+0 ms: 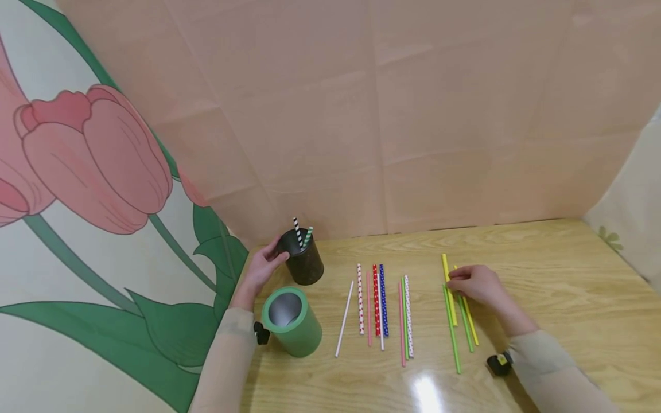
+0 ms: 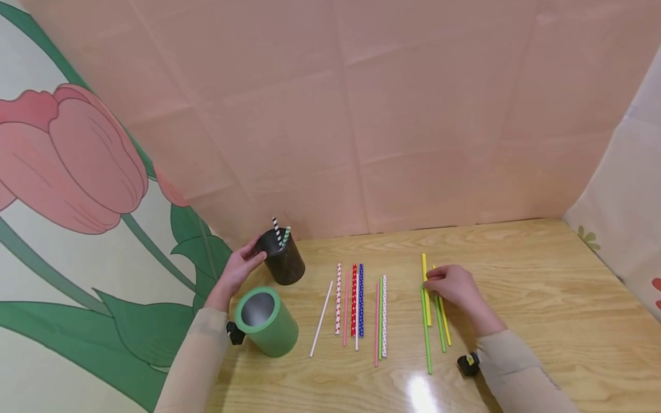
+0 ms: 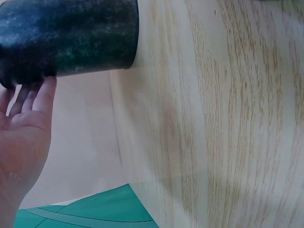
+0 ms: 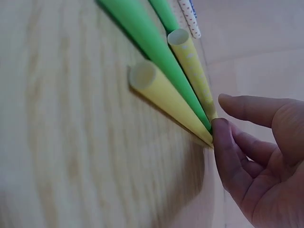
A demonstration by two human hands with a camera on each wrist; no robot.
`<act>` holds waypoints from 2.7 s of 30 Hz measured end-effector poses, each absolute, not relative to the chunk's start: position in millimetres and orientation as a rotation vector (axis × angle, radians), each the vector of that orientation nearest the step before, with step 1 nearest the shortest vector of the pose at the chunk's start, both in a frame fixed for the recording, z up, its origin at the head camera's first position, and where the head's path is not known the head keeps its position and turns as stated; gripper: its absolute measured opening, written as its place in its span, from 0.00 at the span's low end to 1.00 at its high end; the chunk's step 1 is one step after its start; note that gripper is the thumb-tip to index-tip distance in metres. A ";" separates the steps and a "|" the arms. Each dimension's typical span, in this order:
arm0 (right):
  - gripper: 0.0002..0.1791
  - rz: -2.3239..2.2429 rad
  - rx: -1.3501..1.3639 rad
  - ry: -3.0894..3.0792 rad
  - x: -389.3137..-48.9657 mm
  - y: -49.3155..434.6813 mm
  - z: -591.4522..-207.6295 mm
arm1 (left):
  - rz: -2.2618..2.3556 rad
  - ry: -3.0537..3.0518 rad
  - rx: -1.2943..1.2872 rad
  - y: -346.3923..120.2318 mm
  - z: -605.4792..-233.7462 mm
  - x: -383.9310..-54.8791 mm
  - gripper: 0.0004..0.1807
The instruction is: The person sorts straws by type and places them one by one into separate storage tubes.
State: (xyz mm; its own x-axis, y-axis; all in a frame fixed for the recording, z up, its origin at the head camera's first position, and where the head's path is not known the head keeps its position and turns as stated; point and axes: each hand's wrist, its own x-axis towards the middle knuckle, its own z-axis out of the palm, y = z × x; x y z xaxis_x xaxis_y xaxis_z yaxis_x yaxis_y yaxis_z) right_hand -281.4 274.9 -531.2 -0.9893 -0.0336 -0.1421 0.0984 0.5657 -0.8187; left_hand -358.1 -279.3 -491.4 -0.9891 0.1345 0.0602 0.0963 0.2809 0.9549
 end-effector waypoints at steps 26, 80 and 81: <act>0.22 -1.309 0.108 2.731 -282.3 275.4 -540.1 | 1.849 2.501 0.218 -278.1 -492.8 -358.8 0.40; 0.19 -1.136 0.163 2.827 -290.6 270.2 -540.0 | 1.848 2.432 0.220 -276.6 -482.4 -352.0 0.40; 0.20 -1.147 0.161 2.817 -291.1 271.3 -541.2 | 1.849 2.421 0.214 -275.4 -478.2 -349.8 0.40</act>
